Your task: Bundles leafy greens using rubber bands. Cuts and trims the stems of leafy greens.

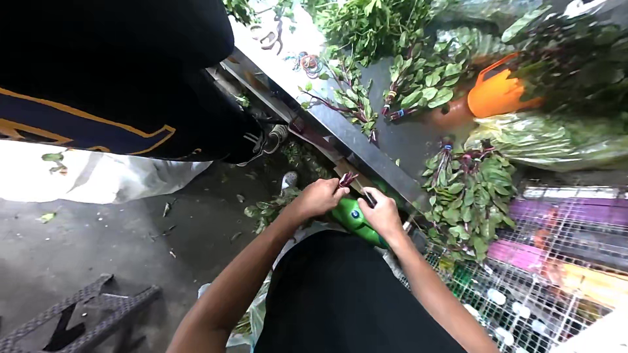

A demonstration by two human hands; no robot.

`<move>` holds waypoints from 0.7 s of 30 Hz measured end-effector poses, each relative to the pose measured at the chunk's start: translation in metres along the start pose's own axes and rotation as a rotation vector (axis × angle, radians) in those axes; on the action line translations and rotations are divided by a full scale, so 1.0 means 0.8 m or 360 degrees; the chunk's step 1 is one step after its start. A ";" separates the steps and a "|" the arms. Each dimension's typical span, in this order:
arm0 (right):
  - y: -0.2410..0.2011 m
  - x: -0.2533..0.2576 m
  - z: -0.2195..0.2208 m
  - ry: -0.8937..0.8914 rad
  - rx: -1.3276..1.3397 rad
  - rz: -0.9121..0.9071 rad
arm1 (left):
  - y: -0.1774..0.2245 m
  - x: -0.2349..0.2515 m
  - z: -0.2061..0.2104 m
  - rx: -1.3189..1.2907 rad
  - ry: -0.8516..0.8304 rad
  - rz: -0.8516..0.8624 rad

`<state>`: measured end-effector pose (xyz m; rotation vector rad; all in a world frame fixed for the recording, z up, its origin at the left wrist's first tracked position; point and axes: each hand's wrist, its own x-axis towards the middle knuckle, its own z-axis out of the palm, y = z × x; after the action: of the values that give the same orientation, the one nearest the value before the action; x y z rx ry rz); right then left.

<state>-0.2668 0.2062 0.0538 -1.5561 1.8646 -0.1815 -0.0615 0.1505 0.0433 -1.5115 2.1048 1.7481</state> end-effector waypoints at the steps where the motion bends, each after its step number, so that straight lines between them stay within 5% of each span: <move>1: -0.008 0.003 0.004 0.0002 -0.0054 -0.0025 | 0.000 -0.001 0.001 0.0034 -0.0020 -0.0026; 16: -0.030 0.024 0.006 -0.0367 -0.0331 0.0010 | -0.018 -0.019 0.021 0.0148 -0.0011 0.0007; 18: -0.007 0.028 0.016 -0.0398 -0.0335 0.0035 | -0.018 -0.021 0.027 0.0239 0.0017 0.0031; 21: 0.109 0.022 0.048 -0.0615 -0.0412 0.0346 | -0.016 -0.035 0.036 0.0241 0.0097 0.0135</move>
<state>-0.3161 0.2258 -0.0276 -1.4159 1.7739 0.4449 -0.0535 0.1913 0.0383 -1.4746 2.3037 1.5443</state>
